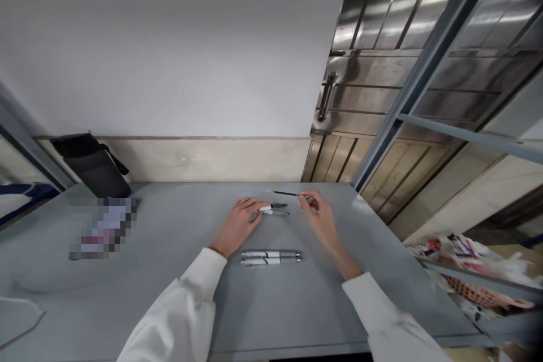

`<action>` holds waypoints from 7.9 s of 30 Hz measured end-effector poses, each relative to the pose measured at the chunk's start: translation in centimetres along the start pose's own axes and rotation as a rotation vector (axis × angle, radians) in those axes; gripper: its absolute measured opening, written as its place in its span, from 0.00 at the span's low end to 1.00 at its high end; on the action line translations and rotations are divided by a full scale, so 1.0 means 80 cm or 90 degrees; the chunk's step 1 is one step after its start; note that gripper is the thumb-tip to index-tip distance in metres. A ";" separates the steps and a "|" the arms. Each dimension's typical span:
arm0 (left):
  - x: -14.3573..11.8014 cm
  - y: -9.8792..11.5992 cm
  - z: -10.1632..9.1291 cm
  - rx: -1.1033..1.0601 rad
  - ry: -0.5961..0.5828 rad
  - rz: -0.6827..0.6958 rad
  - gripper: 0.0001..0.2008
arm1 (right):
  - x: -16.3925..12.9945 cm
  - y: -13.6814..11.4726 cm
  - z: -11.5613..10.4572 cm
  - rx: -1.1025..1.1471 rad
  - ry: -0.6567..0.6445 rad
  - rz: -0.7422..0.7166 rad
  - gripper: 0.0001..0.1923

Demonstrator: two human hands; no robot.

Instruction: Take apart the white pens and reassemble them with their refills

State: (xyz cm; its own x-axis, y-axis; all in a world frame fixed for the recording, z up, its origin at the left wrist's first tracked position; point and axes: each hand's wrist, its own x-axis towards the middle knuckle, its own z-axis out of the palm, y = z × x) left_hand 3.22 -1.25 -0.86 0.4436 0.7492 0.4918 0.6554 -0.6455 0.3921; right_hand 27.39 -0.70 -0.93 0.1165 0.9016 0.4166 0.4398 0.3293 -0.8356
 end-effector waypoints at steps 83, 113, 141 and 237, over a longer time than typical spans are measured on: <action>-0.002 0.000 0.005 -0.219 0.099 -0.188 0.13 | 0.005 0.007 -0.018 0.034 -0.027 0.026 0.29; 0.004 0.008 0.002 -0.222 0.069 -0.136 0.12 | -0.003 -0.008 -0.007 -0.008 -0.104 -0.042 0.20; 0.004 0.005 0.003 -0.250 0.103 -0.143 0.09 | 0.013 0.033 0.002 0.260 -0.065 0.057 0.16; 0.016 0.014 0.018 -0.601 0.149 -0.270 0.20 | -0.008 -0.021 0.019 0.209 -0.310 -0.018 0.20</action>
State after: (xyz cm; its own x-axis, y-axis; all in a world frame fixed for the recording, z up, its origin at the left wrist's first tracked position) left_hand 5.39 -0.82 -0.92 0.0953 0.9578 0.2711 -0.0553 -0.2668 0.9622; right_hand 25.19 -1.37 -0.34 -0.3479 0.8905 0.2934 0.1291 0.3554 -0.9257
